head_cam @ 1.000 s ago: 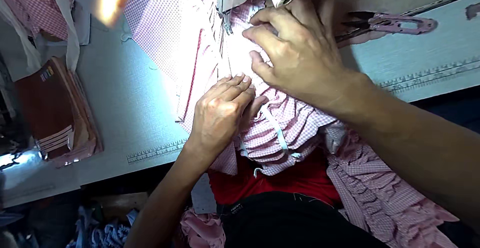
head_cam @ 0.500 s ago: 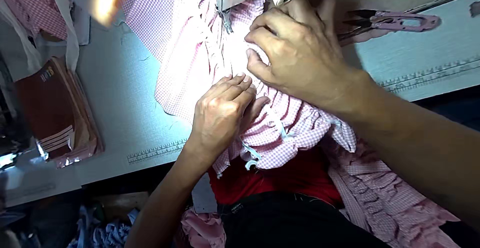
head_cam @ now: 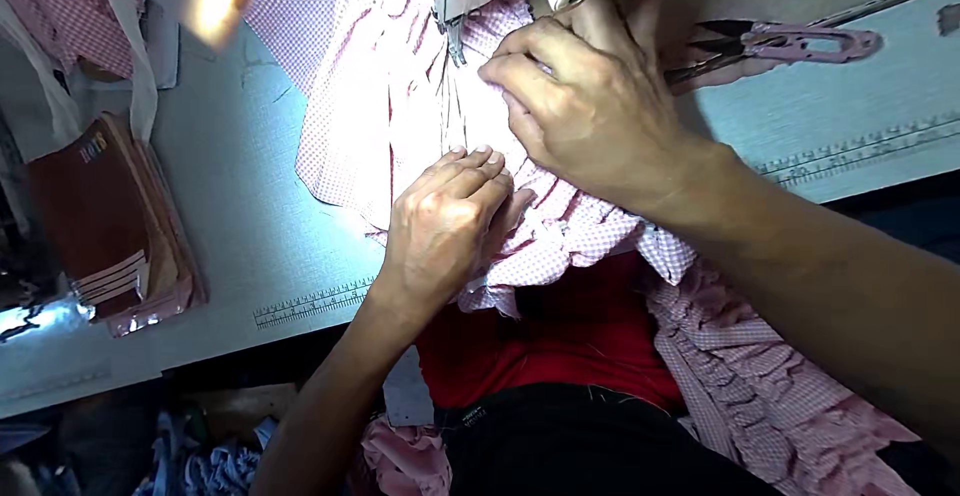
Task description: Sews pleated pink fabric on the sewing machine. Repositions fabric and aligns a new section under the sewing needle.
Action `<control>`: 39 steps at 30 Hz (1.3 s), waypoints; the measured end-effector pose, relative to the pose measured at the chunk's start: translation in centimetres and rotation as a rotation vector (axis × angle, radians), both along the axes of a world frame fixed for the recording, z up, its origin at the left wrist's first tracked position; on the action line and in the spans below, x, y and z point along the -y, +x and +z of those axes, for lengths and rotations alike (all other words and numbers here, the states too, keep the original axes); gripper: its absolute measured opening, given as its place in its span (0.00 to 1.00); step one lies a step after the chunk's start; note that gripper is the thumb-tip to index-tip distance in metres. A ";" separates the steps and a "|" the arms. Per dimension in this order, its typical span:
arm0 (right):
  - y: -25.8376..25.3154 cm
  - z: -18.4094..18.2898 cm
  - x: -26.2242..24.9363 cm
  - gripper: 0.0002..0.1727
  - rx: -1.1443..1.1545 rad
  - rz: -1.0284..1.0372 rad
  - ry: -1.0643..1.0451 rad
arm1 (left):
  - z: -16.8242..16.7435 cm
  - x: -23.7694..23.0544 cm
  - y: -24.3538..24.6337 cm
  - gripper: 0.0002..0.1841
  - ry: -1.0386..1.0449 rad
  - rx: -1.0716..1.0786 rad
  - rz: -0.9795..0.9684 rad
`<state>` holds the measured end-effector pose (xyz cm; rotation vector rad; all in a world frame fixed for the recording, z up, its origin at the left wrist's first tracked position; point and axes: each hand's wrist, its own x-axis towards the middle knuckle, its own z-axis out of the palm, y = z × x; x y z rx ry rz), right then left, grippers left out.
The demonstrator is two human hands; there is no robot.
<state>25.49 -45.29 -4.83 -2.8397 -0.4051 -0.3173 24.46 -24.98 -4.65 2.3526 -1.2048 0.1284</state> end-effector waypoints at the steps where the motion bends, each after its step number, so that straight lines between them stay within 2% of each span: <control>1: 0.0 0.1 0.0 0.18 -0.004 0.023 -0.001 | 0.0 0.0 0.0 0.13 -0.001 0.001 -0.002; 3: -0.1 0.1 0.0 0.18 -0.012 0.026 0.001 | 0.1 0.0 0.0 0.13 -0.002 0.002 0.000; 7: -0.2 0.2 -0.1 0.25 -0.037 -0.013 -0.004 | 0.1 0.1 0.1 0.12 -0.006 0.006 -0.003; 11: -0.5 -0.1 0.2 0.18 0.010 0.038 0.020 | 0.1 -0.1 0.1 0.11 0.023 0.002 -0.012; 15: -0.6 0.4 0.3 0.22 -0.042 -0.011 -0.011 | 0.3 0.0 0.1 0.12 0.010 0.018 -0.005; 20: -1.0 0.0 0.4 0.17 -0.007 0.089 0.015 | 0.1 -0.1 0.2 0.13 0.016 0.020 -0.001; 24: -0.8 0.3 0.5 0.22 -0.079 0.011 -0.024 | -0.4 -0.3 0.7 0.12 0.019 0.043 0.001; 30: 1.1 0.4 0.5 0.23 -0.104 -0.056 -0.042 | -1.5 -0.5 2.9 0.12 -0.059 0.090 -0.027; 35: 3.3 -0.2 0.4 0.22 -0.025 -0.147 -0.047 | -1.7 -0.6 5.6 0.13 -0.049 0.109 -0.036; 39: 2.5 -0.3 -0.4 0.16 0.226 -0.162 -0.027 | -1.7 -0.5 7.4 0.14 -0.041 0.105 -0.038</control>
